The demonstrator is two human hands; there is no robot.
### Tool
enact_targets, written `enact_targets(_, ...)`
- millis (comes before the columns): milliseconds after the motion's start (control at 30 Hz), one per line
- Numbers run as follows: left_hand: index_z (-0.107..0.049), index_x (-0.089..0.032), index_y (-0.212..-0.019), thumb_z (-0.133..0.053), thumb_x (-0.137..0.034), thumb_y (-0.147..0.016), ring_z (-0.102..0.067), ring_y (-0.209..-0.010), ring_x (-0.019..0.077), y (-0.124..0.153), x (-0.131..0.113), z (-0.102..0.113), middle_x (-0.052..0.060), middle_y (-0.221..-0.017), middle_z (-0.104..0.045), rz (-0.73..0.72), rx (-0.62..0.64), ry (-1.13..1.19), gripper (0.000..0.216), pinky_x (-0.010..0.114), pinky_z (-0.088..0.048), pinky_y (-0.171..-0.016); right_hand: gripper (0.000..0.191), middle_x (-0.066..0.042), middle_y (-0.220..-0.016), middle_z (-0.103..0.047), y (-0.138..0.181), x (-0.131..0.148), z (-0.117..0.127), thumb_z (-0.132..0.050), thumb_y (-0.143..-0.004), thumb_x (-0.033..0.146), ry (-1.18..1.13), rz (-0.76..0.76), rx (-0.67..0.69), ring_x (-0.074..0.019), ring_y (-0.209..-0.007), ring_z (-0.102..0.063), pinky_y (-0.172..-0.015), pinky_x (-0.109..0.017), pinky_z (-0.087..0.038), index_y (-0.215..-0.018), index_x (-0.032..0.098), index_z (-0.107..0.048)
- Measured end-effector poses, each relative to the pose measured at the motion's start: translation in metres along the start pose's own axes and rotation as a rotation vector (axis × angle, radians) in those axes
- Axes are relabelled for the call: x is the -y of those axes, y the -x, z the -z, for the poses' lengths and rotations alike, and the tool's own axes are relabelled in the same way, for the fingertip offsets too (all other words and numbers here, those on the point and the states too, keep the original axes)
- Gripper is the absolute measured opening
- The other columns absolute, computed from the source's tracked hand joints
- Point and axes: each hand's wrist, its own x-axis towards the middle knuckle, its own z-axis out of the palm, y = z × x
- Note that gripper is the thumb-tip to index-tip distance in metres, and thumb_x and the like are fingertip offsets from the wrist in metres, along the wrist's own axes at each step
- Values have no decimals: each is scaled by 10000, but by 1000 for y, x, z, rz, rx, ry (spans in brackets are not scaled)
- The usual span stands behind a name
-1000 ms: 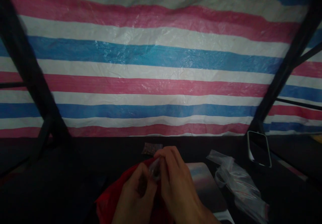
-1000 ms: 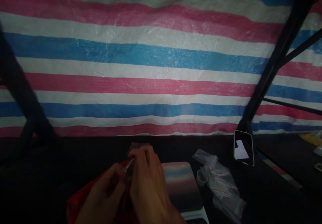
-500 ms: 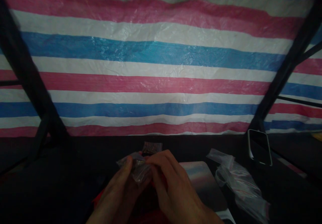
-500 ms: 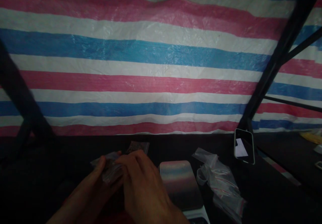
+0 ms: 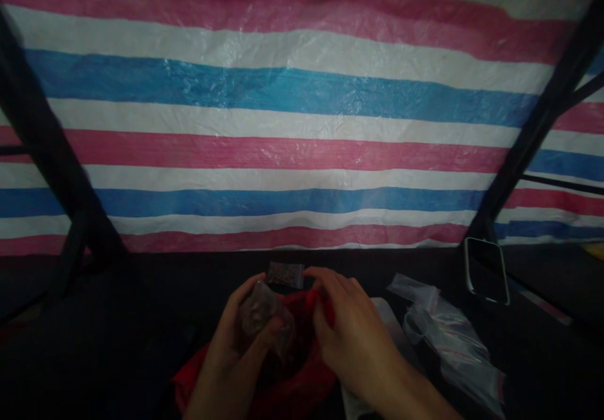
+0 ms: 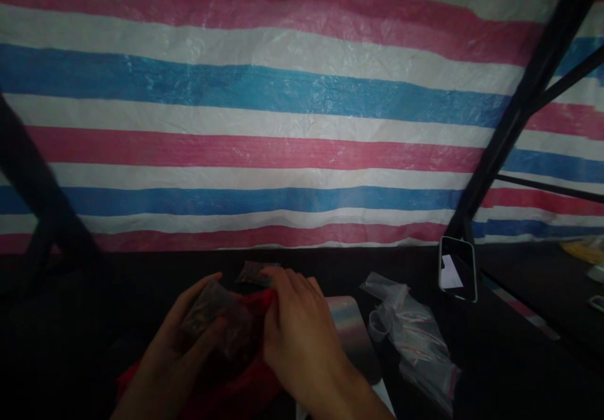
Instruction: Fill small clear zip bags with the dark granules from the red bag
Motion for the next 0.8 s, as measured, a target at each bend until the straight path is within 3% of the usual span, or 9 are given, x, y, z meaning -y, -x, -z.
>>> enact_targets(133,-633,-299,-1340,-902,-478,-678,-791,-1070,275,3,-3,-4,51,-1225,-803,19,-6,17,737,301,-663,-839,436,-72,-1204,-755,-1,2,0,-484,-921,66,-131,-6,-137,-250,-1116,-707,-984,-452,-548,-1292,238,-637)
enact_targets(300,-631,-298,-1354,-886,-503,-676,-757,-1183,272,1,-9,-6,59,-1306,-782,32,0,-10,752,301,-637,-939,402,-56,-1136,-757,0,5,1,-490,-905,72,-197,30,-219,-235,-1086,-713,-970,-434,-563,-1230,246,-652)
enact_targets(567,-574,-341,-1438,-833,-600,-767,-740,-1234,244,5,-10,-8,34,-1335,-775,55,72,40,765,256,-626,-946,394,-40,-1143,-757,-1,6,-2,-498,-914,71,-205,30,-222,-225,-1094,-712,-984,-425,-558,-1223,256,-657)
enact_targets(800,-571,-362,-1457,-806,-559,-840,-696,-1307,246,10,-5,-13,32,-1434,-720,4,126,133,689,267,-600,-1012,401,-49,-1135,-762,-2,10,-3,-492,-896,66,-204,43,-226,-231,-1088,-714,-968,-427,-562,-1210,250,-660)
